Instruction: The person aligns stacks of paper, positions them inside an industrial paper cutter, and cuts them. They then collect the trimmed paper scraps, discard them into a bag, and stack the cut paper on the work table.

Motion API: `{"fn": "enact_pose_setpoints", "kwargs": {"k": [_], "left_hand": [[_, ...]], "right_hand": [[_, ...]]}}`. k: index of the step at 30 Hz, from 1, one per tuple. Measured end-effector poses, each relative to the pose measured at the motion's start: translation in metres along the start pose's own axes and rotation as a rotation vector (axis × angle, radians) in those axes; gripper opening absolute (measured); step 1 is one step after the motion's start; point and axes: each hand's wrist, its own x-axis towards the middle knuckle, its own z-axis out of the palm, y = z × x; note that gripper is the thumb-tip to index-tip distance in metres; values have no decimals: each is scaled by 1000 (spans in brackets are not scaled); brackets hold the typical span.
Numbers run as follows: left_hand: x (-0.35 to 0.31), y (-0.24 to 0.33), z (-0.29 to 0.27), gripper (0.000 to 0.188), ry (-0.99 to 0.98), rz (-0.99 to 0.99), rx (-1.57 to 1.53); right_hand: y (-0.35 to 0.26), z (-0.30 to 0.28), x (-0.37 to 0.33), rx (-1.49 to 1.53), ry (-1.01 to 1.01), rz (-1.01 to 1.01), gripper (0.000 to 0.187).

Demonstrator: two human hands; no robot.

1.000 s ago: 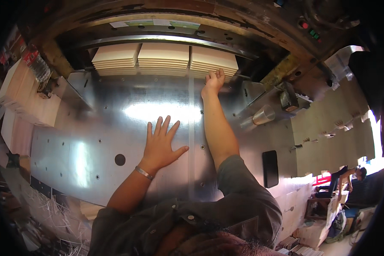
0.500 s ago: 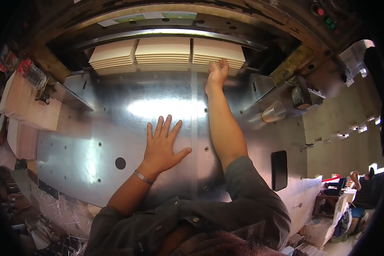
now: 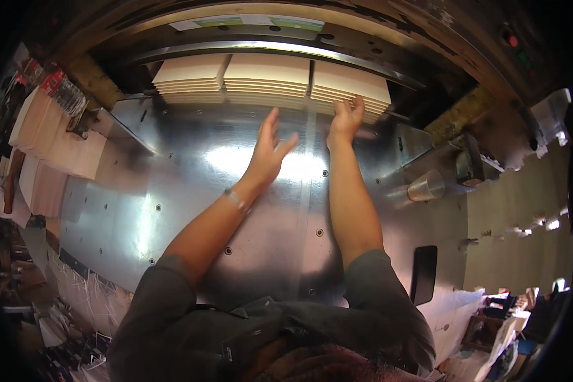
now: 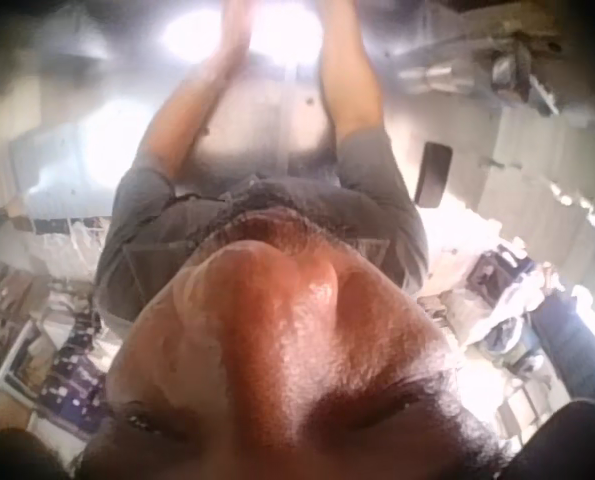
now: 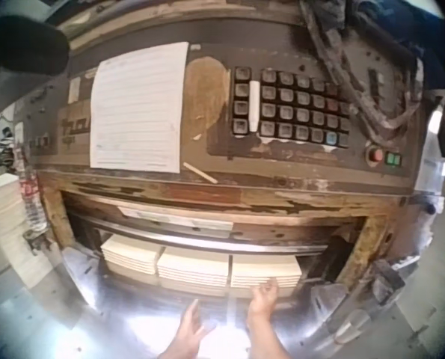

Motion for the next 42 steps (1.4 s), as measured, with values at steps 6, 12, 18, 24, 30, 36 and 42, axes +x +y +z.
{"fn": "enact_pose_setpoints", "kwargs": {"k": [6, 12, 18, 24, 30, 36, 42], "left_hand": [[106, -27, 5, 81, 351, 42, -595], [113, -32, 12, 86, 486, -1, -635], [112, -28, 9, 85, 503, 15, -577], [115, -29, 8, 82, 521, 15, -513], [115, -29, 7, 84, 501, 24, -532], [114, -30, 7, 87, 504, 22, -597], [114, -28, 9, 87, 549, 18, -522]], "right_hand": [[-4, 10, -8, 6, -22, 20, 77], [-5, 5, -5, 4, -1, 12, 77], [-2, -1, -1, 13, -19, 35, 74], [-6, 2, -4, 58, -36, 55, 73], [-12, 5, -7, 31, -35, 50, 72], [-6, 3, -6, 29, -28, 33, 68], [-3, 3, -4, 52, -26, 18, 66]]}}
